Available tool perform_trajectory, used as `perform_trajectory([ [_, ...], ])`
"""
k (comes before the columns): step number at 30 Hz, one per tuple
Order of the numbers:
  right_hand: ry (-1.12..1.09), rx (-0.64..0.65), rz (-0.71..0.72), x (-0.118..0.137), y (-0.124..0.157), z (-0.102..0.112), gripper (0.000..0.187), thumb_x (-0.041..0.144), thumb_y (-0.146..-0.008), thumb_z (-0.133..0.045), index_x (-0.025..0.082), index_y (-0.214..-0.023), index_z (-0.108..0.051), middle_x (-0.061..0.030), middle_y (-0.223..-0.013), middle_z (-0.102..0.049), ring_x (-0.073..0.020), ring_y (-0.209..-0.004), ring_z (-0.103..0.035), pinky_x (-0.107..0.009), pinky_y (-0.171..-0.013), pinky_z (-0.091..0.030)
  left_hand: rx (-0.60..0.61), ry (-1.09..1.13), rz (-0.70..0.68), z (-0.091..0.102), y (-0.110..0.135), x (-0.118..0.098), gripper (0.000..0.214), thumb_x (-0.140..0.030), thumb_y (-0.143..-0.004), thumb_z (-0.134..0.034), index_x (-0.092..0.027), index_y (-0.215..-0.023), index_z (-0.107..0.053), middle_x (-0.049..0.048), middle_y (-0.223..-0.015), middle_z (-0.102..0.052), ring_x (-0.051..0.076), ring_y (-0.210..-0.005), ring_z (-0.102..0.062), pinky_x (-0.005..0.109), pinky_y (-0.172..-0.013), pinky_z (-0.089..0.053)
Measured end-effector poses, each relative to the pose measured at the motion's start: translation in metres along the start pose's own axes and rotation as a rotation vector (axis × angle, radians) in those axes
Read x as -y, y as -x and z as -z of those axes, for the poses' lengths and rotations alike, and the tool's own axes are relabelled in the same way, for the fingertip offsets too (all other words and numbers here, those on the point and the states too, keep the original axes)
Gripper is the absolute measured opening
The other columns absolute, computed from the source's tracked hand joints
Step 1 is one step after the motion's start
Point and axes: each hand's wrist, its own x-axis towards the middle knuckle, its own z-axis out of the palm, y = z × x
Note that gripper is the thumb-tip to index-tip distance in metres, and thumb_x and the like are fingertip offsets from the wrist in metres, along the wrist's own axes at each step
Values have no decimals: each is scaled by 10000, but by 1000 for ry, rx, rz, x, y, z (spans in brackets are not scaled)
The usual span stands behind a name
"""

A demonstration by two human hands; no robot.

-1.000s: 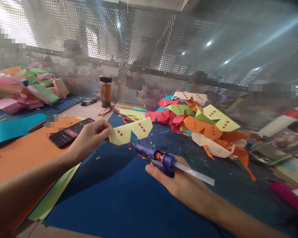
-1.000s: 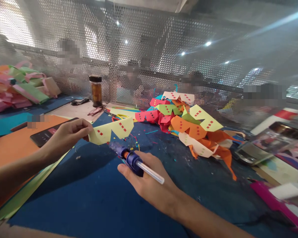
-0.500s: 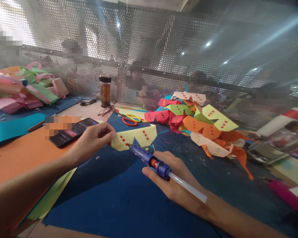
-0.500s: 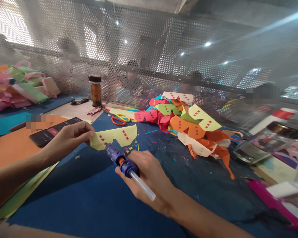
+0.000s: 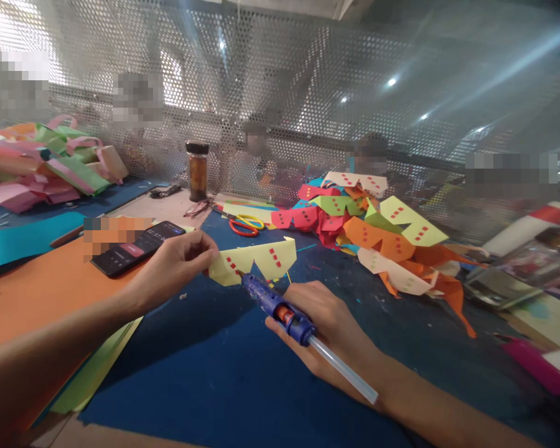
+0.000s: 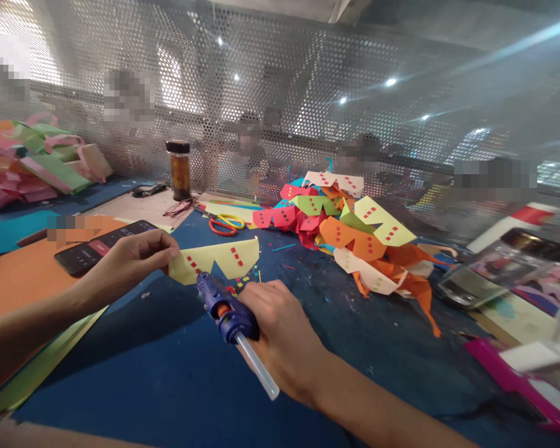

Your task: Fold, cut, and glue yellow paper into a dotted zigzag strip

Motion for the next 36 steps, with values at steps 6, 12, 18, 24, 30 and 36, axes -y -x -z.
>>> perform_trajectory([
  [6,3,6,2,-3,0,-2,188,191,-835,-682,199,-769,-506,26,-734,-559,-143,-673,-513,-314,-740,-365,18,3,0,0,1,0,149,-312,-878,-561,-184,-807,-588,-43,-701,-596,119,-678,-562,257,-641,-416],
  [12,8,0,18,-1,0,-1,195,211,-857,-660,201,-765,-488,28,-731,-544,-137,-661,-491,-313,-734,-360,25,6,-7,0,0,1,157,-316,-880,-559,-182,-806,-592,-39,-707,-596,122,-682,-566,259,-643,-423],
  [18,4,-30,38,0,2,0,198,182,-841,-659,204,-768,-477,29,-729,-532,-136,-659,-480,-312,-726,-362,10,6,-2,0,0,1,141,-300,-875,-559,-181,-807,-593,-37,-710,-604,124,-687,-572,260,-646,-425],
  [24,7,-26,58,2,1,2,160,197,-882,-617,199,-780,-493,17,-738,-548,-138,-665,-494,-317,-729,-364,5,-8,-1,1,0,2,139,-302,-872,-562,-183,-808,-594,-39,-701,-606,127,-684,-571,261,-643,-422],
  [30,-4,-3,60,3,0,0,171,206,-885,-618,191,-776,-487,20,-738,-548,-134,-663,-495,-315,-723,-350,8,16,-3,0,-1,1,147,-306,-875,-565,-180,-803,-592,-34,-704,-610,125,-679,-575,258,-639,-429],
  [36,-7,-12,52,2,0,-1,198,221,-899,-610,194,-756,-475,30,-724,-523,-128,-652,-475,-310,-724,-349,19,27,-1,1,0,1,148,-301,-884,-562,-182,-802,-594,-36,-705,-608,119,-678,-578,250,-639,-431],
])
